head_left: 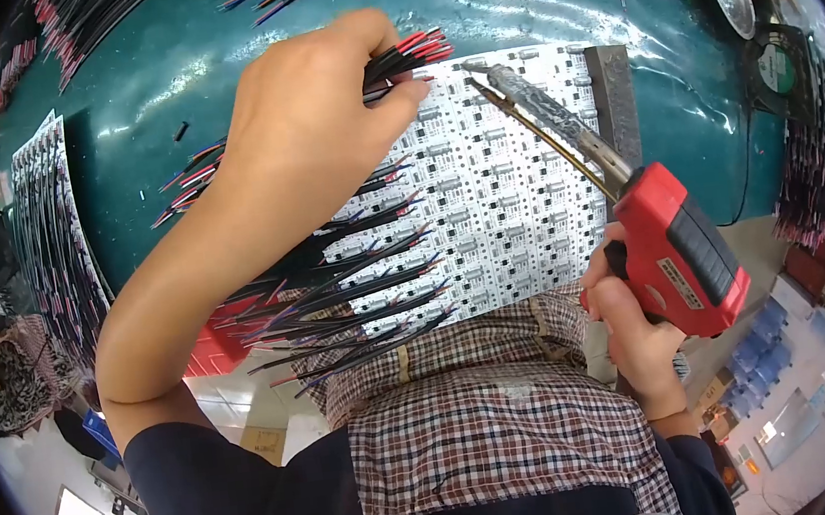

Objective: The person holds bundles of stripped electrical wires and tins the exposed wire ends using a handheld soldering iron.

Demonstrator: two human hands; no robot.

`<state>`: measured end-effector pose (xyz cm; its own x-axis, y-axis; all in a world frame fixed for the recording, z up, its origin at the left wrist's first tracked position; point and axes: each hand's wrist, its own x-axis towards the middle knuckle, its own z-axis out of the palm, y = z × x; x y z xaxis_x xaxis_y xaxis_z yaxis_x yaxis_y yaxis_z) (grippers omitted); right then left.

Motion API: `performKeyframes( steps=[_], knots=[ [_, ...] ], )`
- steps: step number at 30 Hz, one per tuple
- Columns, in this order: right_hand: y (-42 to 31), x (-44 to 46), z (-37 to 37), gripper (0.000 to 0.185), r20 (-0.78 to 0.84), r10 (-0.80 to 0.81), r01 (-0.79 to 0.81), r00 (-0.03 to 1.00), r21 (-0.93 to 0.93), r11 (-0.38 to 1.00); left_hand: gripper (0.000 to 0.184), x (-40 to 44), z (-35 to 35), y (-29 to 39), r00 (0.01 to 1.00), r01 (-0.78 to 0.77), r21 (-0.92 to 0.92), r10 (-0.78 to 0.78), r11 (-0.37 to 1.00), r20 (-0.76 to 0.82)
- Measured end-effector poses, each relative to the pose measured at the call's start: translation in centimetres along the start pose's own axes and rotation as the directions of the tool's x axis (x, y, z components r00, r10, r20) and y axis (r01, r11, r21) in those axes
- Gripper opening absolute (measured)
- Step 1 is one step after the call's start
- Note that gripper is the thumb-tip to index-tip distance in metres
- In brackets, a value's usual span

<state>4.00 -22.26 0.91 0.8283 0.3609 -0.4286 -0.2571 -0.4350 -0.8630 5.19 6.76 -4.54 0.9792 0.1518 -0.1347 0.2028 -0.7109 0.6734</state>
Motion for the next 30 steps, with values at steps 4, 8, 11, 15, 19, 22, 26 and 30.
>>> performKeyframes(
  steps=[4, 8, 11, 15, 19, 22, 26, 30],
  knots=[
    [0.3, 0.5, 0.2, 0.033, -0.025, 0.023, -0.024, 0.999, -0.064, 0.998, 0.026, 0.1, 0.8, -0.3, 0.994, -0.084, 0.008, 0.084, 0.996, -0.071],
    [0.1, 1.0, 0.7, 0.023, -0.056, -0.007, 0.001, 0.998, -0.115, 0.993, 0.024, 0.1, 1.0, -0.3, 0.995, -0.066, 0.045, 0.070, 0.997, -0.077],
    [0.0, 1.2, 0.7, 0.016, -0.056, -0.012, 0.004, 0.998, -0.149, 0.989, 0.023, 0.1, 1.1, -0.3, 0.993, -0.083, 0.051, 0.087, 0.995, -0.084],
    [0.2, 1.4, 0.7, 0.012, -0.044, -0.037, 0.026, 0.998, -0.216, 0.976, 0.022, 0.0, 1.3, -0.4, 0.982, -0.137, 0.038, 0.141, 0.990, -0.127],
    [0.2, 1.4, 0.8, 0.014, -0.065, -0.057, 0.043, 0.996, -0.209, 0.977, 0.022, -0.1, 1.5, -0.5, 0.974, -0.164, 0.048, 0.170, 0.985, -0.150],
    [-0.1, 1.5, 1.0, 0.016, -0.085, -0.043, 0.026, 0.995, -0.189, 0.982, 0.022, -0.1, 1.5, -0.5, 0.974, -0.164, 0.060, 0.171, 0.985, -0.151],
    [0.0, 1.3, 0.9, 0.020, -0.125, -0.064, 0.038, 0.990, -0.202, 0.979, 0.020, -0.1, 1.6, -0.6, 0.969, -0.175, 0.074, 0.185, 0.982, -0.166],
    [0.2, 1.2, 0.2, 0.027, -0.089, -0.145, 0.115, 0.985, -0.276, 0.954, 0.019, -0.1, 1.7, -0.6, 0.969, -0.173, 0.086, 0.185, 0.981, -0.165]
  ],
)
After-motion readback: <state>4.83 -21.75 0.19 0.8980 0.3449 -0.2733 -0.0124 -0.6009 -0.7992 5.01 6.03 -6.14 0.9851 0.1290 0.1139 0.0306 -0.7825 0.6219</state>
